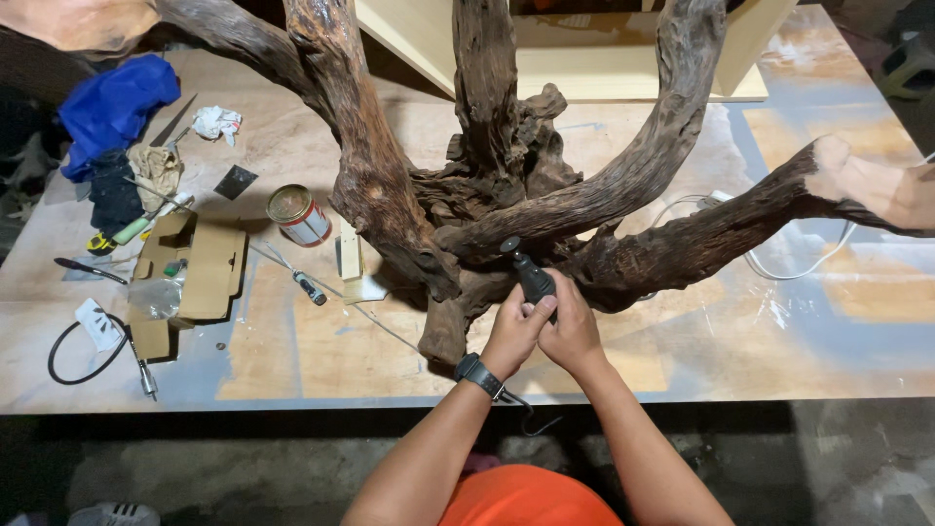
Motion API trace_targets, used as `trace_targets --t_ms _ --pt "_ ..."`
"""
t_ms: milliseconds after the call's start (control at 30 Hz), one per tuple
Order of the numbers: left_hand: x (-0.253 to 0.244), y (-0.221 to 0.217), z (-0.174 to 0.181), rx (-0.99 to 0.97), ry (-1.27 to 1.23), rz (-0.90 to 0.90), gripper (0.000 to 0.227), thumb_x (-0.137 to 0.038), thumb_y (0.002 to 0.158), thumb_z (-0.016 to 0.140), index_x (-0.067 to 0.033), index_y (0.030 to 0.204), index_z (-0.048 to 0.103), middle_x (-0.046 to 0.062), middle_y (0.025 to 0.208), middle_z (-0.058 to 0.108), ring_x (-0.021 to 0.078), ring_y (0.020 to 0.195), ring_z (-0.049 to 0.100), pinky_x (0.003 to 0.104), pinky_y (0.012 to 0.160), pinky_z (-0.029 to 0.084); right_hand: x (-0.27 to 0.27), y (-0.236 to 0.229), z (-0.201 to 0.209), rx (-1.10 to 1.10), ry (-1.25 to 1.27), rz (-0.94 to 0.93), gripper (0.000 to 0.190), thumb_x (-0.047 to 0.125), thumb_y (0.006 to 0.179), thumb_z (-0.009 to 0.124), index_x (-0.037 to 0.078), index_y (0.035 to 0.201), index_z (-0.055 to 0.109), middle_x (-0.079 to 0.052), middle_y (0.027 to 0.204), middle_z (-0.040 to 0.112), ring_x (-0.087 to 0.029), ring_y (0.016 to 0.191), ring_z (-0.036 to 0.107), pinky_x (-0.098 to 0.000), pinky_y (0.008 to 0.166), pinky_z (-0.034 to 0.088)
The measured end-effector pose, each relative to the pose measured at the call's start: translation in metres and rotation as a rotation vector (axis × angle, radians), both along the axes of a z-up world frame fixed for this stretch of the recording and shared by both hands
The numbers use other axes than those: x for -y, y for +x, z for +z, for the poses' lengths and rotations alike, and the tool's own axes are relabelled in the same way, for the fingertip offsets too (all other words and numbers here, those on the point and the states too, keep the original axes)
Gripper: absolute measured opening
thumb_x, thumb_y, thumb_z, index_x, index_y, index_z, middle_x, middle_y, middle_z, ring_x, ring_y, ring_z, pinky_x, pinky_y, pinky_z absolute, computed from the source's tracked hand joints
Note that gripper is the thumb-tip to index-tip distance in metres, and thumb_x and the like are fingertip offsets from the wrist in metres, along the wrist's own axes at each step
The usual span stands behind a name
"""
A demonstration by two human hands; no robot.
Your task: The person uses a rotary tool to carve and smooth a large piece of driftwood on a workbench. They then remove the tool's bit and replace it with a different attachment.
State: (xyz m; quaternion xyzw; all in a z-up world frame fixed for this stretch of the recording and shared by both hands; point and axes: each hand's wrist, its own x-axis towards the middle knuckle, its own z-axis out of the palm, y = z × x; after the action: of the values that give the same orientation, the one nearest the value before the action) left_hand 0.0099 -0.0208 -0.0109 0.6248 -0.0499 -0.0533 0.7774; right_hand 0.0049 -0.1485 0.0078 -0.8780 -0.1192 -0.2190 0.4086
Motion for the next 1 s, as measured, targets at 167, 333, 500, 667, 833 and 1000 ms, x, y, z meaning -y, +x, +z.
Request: trace_targets --t_ms 167,333,500,667,833,1000 --pt "0.000 0.003 0.001 0.016 0.002 0.004 0.039 -0.026 0.110 0.075 -0.0088 0.144 0.068 0.009 0.115 0.080 0.0091 0.094 0.067 0.028 0.085 0.060 0.001 0.001 0.009 0.002 -0.007 0.011 0.060 0.027 0.092 0.084 0.012 0.146 0.061 -0.016 0.110 0.068 -0.043 0.110 0.071 -0.0531 0.097 0.056" --pt "-0.002 0.002 -0.002 0.015 0.005 0.013 0.039 -0.026 0.110 0.075 -0.0083 0.144 0.068 0.009 0.120 0.080 0.0095 0.099 0.068 0.031 0.088 0.061 0.002 0.002 0.008 -0.005 -0.030 0.018 0.062 0.029 0.091 0.086 0.014 0.146 0.061 -0.013 0.110 0.068 -0.040 0.110 0.072 -0.0507 0.098 0.057" --pt "0.002 0.010 -0.024 0.031 0.008 0.011 0.040 -0.025 0.111 0.074 -0.0086 0.146 0.067 0.008 0.119 0.078 0.0090 0.094 0.066 0.028 0.085 0.059 0.002 0.003 0.013 0.004 -0.008 0.032 0.059 0.028 0.092 0.085 0.012 0.145 0.061 -0.015 0.110 0.068 -0.041 0.109 0.072 -0.0520 0.096 0.057" --pt "0.002 0.002 -0.006 0.011 -0.038 -0.009 0.043 -0.026 0.113 0.070 -0.0076 0.151 0.063 0.008 0.120 0.078 0.0074 0.092 0.064 0.027 0.084 0.058 -0.001 -0.002 0.020 -0.013 -0.026 0.024 0.052 0.020 0.095 0.077 0.014 0.145 0.062 -0.014 0.109 0.069 -0.040 0.109 0.072 -0.0501 0.098 0.057" --pt "0.005 0.005 -0.021 0.019 -0.004 0.004 0.042 -0.026 0.110 0.075 -0.0081 0.147 0.067 0.007 0.121 0.079 0.0077 0.096 0.065 0.028 0.089 0.059 0.003 0.000 0.013 0.005 0.007 0.027 0.060 0.026 0.092 0.083 0.012 0.146 0.062 -0.016 0.112 0.069 -0.043 0.112 0.071 -0.0519 0.098 0.056" --pt "0.002 0.005 -0.018 0.034 0.043 0.019 0.041 -0.027 0.109 0.076 -0.0085 0.145 0.068 0.010 0.125 0.079 0.0107 0.103 0.067 0.034 0.093 0.060 0.003 0.002 0.013 0.022 -0.019 0.021 0.062 0.027 0.091 0.085 0.012 0.146 0.062 -0.016 0.114 0.070 -0.043 0.112 0.071 -0.0526 0.098 0.057"
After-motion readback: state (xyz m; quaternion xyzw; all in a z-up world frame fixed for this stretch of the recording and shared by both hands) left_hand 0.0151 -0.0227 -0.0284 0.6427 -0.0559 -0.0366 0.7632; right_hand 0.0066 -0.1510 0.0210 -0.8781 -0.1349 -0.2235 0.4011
